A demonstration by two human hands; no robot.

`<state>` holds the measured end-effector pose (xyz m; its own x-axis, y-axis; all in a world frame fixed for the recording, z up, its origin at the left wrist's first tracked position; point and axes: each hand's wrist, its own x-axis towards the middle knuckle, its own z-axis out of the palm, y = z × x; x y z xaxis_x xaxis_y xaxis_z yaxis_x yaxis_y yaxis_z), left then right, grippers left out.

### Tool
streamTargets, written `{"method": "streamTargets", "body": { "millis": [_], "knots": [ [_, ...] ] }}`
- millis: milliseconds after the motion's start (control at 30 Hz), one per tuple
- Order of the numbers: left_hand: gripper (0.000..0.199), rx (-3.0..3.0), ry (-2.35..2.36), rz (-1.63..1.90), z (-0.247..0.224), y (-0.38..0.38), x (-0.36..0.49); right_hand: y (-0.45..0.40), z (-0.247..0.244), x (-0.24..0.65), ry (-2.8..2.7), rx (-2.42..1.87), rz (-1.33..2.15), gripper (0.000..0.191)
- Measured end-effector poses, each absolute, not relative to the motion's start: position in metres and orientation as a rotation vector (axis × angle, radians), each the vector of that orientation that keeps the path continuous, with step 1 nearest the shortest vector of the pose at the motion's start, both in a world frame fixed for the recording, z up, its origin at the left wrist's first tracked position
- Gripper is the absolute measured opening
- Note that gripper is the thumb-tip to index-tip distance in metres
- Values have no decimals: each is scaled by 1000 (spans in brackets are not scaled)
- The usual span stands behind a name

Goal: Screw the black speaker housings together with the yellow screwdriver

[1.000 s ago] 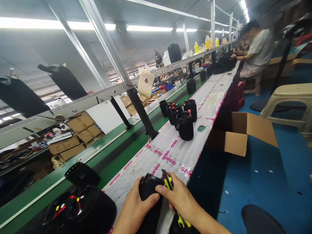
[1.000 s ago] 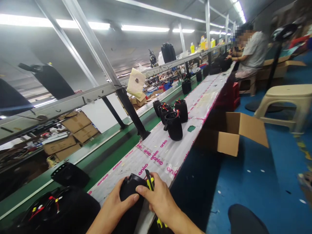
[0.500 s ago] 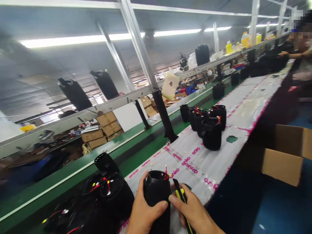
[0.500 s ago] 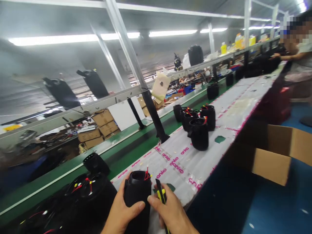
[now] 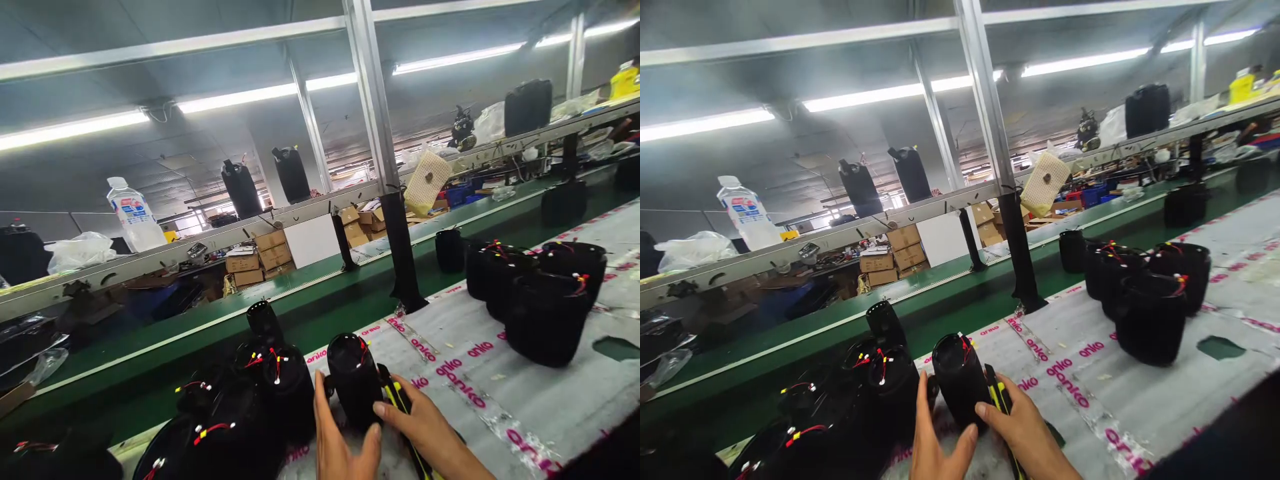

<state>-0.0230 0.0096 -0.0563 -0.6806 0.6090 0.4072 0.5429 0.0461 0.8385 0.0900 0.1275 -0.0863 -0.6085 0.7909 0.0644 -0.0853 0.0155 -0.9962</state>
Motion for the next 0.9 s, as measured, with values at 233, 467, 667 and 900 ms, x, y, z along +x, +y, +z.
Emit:
{"method": "streamTargets", "body": {
  "millis": [233, 467, 667, 900],
  "knots": [
    [37, 2054, 2674, 1299, 109, -43, -97, 130, -103, 87, -1406, -968, 1815, 73],
    [37, 1549, 2830, 422, 174, 44, -239, 129, -105, 86, -1362, -895, 1822, 70],
    [34, 1279, 2870, 2, 119, 81, -292, 125, -103, 85, -1331, -890, 1782, 66],
    [31, 1263, 2931, -56, 125, 87, -290, 130, -103, 85, -1352, -852, 1803, 68]
  ]
}}
